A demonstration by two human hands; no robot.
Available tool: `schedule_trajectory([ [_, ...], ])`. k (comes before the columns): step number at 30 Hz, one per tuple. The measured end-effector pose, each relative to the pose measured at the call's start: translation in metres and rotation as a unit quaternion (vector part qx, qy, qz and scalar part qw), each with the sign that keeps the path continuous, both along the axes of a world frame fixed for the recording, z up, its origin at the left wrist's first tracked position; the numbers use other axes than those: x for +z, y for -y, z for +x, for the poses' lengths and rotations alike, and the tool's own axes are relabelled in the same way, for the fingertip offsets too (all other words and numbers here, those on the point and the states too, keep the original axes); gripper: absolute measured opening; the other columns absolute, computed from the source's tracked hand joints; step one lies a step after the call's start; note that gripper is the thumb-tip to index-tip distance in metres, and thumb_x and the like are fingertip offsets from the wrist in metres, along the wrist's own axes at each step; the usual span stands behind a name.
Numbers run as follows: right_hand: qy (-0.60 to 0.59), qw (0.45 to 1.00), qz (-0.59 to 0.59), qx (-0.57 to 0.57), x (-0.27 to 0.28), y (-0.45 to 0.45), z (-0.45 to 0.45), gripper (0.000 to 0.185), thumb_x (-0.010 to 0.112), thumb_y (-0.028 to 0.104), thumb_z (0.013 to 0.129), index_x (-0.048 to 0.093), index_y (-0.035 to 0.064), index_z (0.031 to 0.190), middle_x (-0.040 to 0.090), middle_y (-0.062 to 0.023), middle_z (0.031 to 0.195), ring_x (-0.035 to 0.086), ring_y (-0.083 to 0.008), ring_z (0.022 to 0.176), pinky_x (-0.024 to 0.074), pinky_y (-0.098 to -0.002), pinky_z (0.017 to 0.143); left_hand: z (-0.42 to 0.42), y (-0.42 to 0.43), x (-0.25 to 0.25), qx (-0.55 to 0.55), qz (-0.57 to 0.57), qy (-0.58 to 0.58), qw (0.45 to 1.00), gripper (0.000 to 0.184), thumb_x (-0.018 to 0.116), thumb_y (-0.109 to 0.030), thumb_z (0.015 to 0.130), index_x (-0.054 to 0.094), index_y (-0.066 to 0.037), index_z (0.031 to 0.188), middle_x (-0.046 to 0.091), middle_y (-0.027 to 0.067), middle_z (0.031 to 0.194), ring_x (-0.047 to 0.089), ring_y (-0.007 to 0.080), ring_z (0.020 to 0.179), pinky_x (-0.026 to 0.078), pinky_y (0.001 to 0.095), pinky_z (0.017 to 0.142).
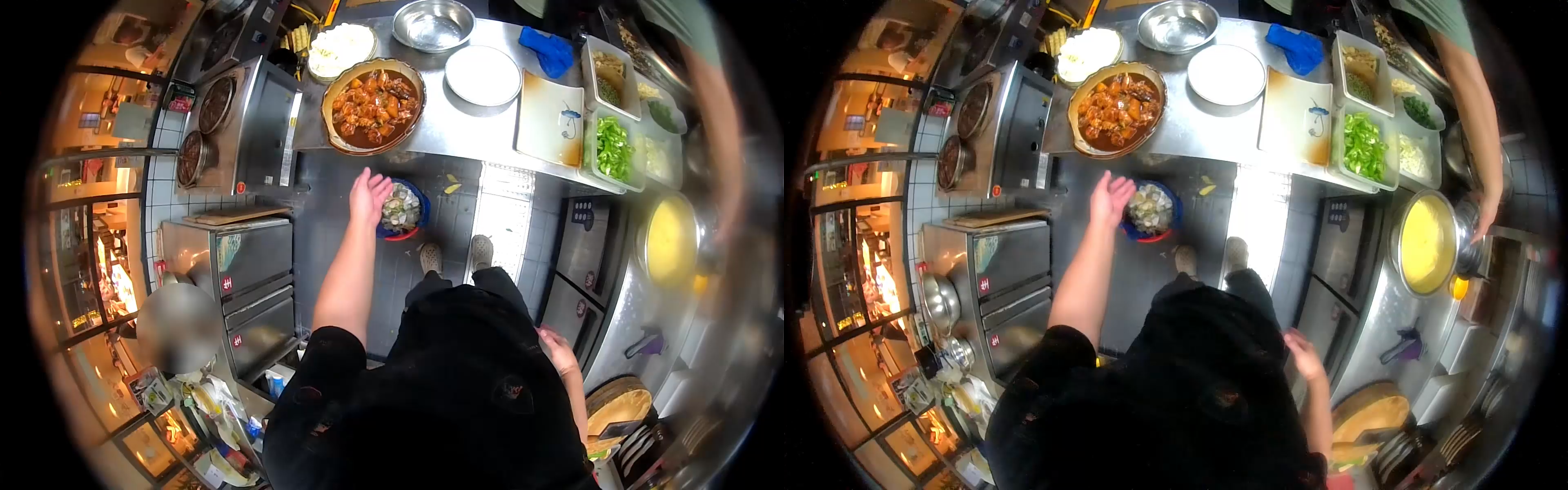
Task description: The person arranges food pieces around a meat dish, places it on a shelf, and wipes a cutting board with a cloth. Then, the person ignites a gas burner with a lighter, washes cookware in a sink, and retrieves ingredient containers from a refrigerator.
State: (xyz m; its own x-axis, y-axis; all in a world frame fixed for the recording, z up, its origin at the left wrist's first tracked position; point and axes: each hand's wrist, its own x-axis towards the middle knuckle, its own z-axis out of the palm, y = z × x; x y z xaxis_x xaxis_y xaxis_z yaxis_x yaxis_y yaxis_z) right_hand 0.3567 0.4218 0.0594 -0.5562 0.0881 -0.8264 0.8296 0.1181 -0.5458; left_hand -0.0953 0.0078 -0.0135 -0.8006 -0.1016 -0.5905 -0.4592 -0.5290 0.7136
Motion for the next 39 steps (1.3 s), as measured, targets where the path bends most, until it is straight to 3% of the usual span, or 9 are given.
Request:
schedule_trajectory([
  [12,0.034,0.997,0.051,-0.035,0.003,0.002,0.026,0.063,0.065,0.049,0.093,0.063,-0.0016,0.13,0.054,-0.0174,0.144,0.048,-0.0288,0.135,0.0341,-0.0369,0.113,-0.078,-0.021,-0.011,0.071,0.134,-0.045,0.987,0.032,0.052,-0.007,0.095,0.047,0.008,0.123,0.059,0.0263,0.119,0.061,0.044,0.11,0.049,0.0595,0.099],
  [22,0.077,0.987,0.029,-0.136,-0.047,-0.009,0.129,0.065,0.065,0.049,0.093,0.057,-0.0001,0.136,0.061,-0.0161,0.135,0.055,-0.0274,0.127,0.0404,-0.0387,0.108,-0.088,-0.049,-0.029,-0.031,0.243,-0.045,0.969,0.05,0.05,-0.003,0.09,0.04,0.008,0.137,0.054,0.027,0.13,0.055,0.0403,0.122,0.047,0.0558,0.106],
  [23,0.073,0.99,0.014,-0.124,-0.049,-0.017,0.09,0.065,0.063,0.048,0.094,0.057,0.0001,0.136,0.061,-0.0174,0.134,0.055,-0.0278,0.126,0.0414,-0.0397,0.107,-0.09,-0.051,-0.027,-0.044,0.264,-0.047,0.962,0.048,0.05,-0.007,0.09,0.042,0.009,0.135,0.054,0.0263,0.13,0.054,0.041,0.122,0.047,0.0551,0.105],
  [25,0.018,0.937,-0.003,-0.348,-0.023,-0.013,0.06,0.065,0.062,0.048,0.095,0.053,0.0007,0.139,0.059,-0.0175,0.134,0.056,-0.0279,0.124,0.0446,-0.0409,0.105,-0.089,-0.053,-0.022,-0.071,0.306,-0.05,0.948,0.047,0.051,-0.014,0.092,0.047,0.011,0.132,0.055,0.0249,0.131,0.054,0.0423,0.121,0.047,0.0536,0.102],
  [26,-0.038,0.892,-0.014,-0.45,-0.044,-0.029,0.065,0.052,0.065,0.044,0.096,0.058,0.0025,0.126,0.062,-0.0061,0.107,0.059,-0.0166,0.096,0.0501,-0.0311,0.083,-0.08,-0.063,0.008,-0.021,0.285,-0.015,0.958,0.052,0.047,-0.005,0.083,0.046,0.015,0.131,0.053,0.0272,0.134,0.05,0.0437,0.125,0.045,0.0547,0.105],
  [27,-0.061,0.864,0.026,-0.5,-0.05,-0.047,0.049,0.047,0.063,0.044,0.097,0.059,0.0038,0.121,0.064,-0.0102,0.112,0.061,-0.0208,0.102,0.0514,-0.0336,0.088,-0.087,-0.049,0.004,0.004,0.196,-0.001,0.981,0.051,0.047,-0.012,0.091,0.044,0.013,0.136,0.049,0.0281,0.14,0.045,0.0449,0.132,0.038,0.0548,0.112],
  [30,-0.143,0.789,0.015,-0.597,-0.052,-0.101,0.008,0.049,0.059,0.042,0.098,0.055,0.0026,0.126,0.064,-0.0154,0.121,0.062,-0.0273,0.111,0.0524,-0.0392,0.095,-0.105,-0.048,-0.035,-0.062,0.263,0.034,0.962,0.06,0.05,-0.001,0.079,0.042,0.011,0.138,0.052,0.0275,0.138,0.053,0.0446,0.124,0.045,0.0558,0.107],
  [34,-0.163,0.774,-0.065,-0.608,-0.048,-0.132,-0.035,0.059,0.057,0.041,0.099,0.046,-0.0013,0.139,0.058,-0.0199,0.133,0.061,-0.029,0.116,0.0509,-0.0403,0.101,-0.078,0.008,-0.055,-0.015,0.233,0.011,0.972,0.066,0.051,0.003,0.074,0.04,0.008,0.138,0.052,0.0271,0.136,0.054,0.0461,0.121,0.046,0.0591,0.106],
  [39,-0.102,0.84,-0.114,-0.521,-0.031,-0.118,-0.077,0.052,0.062,0.044,0.097,0.058,0.0024,0.128,0.063,-0.0118,0.119,0.064,-0.0226,0.108,0.0568,-0.0338,0.089,-0.021,-0.005,-0.065,0.066,0.194,-0.004,0.979,0.061,0.052,0.004,0.073,0.041,0.008,0.132,0.053,0.0267,0.13,0.056,0.0447,0.116,0.049,0.0604,0.103],
])
